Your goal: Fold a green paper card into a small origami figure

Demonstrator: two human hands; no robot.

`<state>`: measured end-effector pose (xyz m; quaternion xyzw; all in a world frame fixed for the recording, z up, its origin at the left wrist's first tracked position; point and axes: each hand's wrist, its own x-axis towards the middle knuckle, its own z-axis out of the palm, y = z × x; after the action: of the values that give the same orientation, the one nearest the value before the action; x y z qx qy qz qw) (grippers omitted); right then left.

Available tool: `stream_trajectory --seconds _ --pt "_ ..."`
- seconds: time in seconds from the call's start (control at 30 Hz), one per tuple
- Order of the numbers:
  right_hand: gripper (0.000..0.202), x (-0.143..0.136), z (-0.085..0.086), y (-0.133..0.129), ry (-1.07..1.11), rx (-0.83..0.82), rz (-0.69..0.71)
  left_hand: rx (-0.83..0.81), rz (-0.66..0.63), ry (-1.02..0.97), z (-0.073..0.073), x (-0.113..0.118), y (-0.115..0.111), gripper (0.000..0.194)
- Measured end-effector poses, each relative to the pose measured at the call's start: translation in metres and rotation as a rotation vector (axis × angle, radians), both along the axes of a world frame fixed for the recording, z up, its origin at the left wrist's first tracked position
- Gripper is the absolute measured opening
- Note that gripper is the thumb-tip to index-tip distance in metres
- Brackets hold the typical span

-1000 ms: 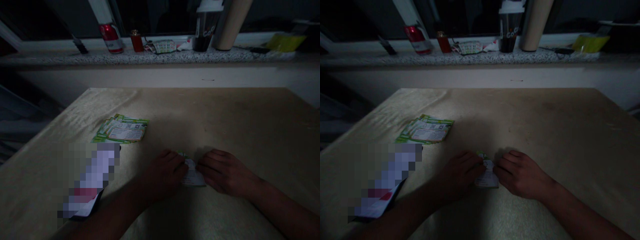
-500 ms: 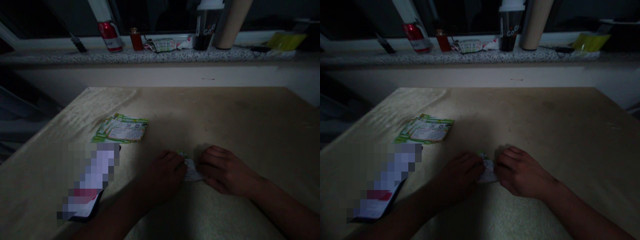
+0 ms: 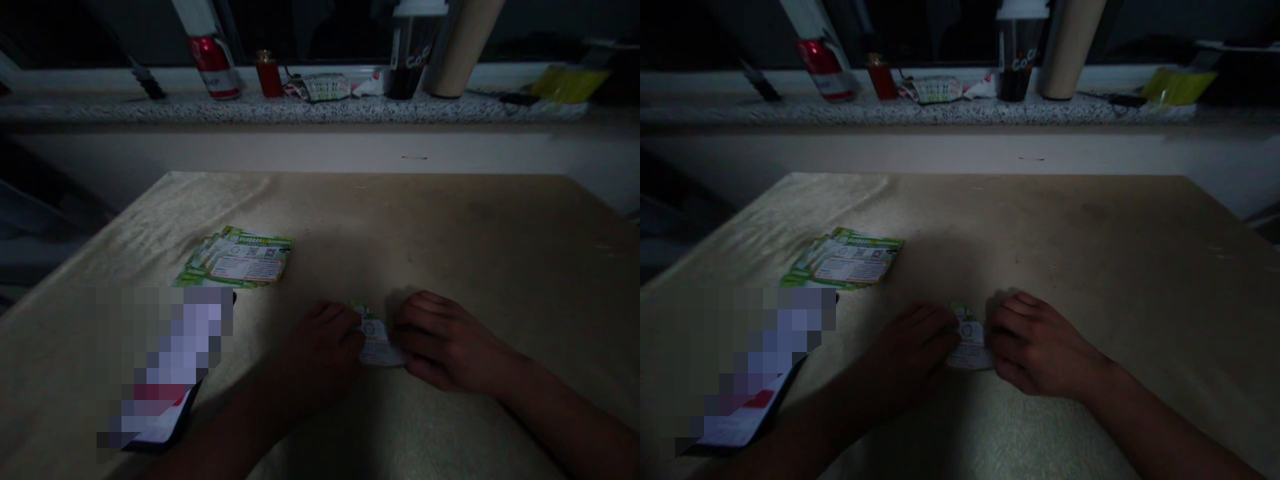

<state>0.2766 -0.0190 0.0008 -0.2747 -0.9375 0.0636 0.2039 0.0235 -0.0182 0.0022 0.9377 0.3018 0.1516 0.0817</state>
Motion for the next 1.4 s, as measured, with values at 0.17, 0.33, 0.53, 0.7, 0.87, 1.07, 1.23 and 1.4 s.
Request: stream_trajectory --seconds 0.17,0.33,0.53,0.7,0.87,1.07,1.23,1.4 --pt "0.019 -0.0006 -0.0019 0.0008 0.011 -0.023 -0.002 0.026 0.018 -0.028 -0.0012 0.0005 0.0000 0.008" --pt "0.016 -0.0016 -0.0017 0.0000 0.024 -0.038 -0.012 0.040 0.025 -0.052 -0.0027 -0.0012 0.0004 0.006" --pt "0.016 -0.0025 -0.0006 0.0003 0.026 -0.031 -0.012 0.042 0.035 -0.079 -0.0017 -0.0012 -0.0003 0.008" --pt "0.016 -0.0011 -0.0027 0.0002 0.028 -0.046 -0.010 0.024 0.032 -0.091 -0.0011 -0.0013 -0.0002 0.007" --pt "0.015 -0.0017 -0.0045 0.0006 0.042 -0.041 -0.016 0.031 0.029 -0.073 0.0002 -0.0018 0.0010 0.005" --pt "0.014 -0.0021 -0.0030 0.0009 0.038 -0.058 -0.018 0.032 0.051 -0.075 0.0022 -0.0017 0.0005 0.006" --pt "0.013 -0.0015 -0.0044 0.0008 0.061 -0.061 -0.017 0.015 0.054 -0.074 0.0013 -0.0009 0.0013 0.008" --pt "0.011 -0.0018 -0.0041 0.0011 0.081 -0.081 -0.028 -0.011 0.076 -0.064 0.0019 -0.0013 0.0008 0.009"
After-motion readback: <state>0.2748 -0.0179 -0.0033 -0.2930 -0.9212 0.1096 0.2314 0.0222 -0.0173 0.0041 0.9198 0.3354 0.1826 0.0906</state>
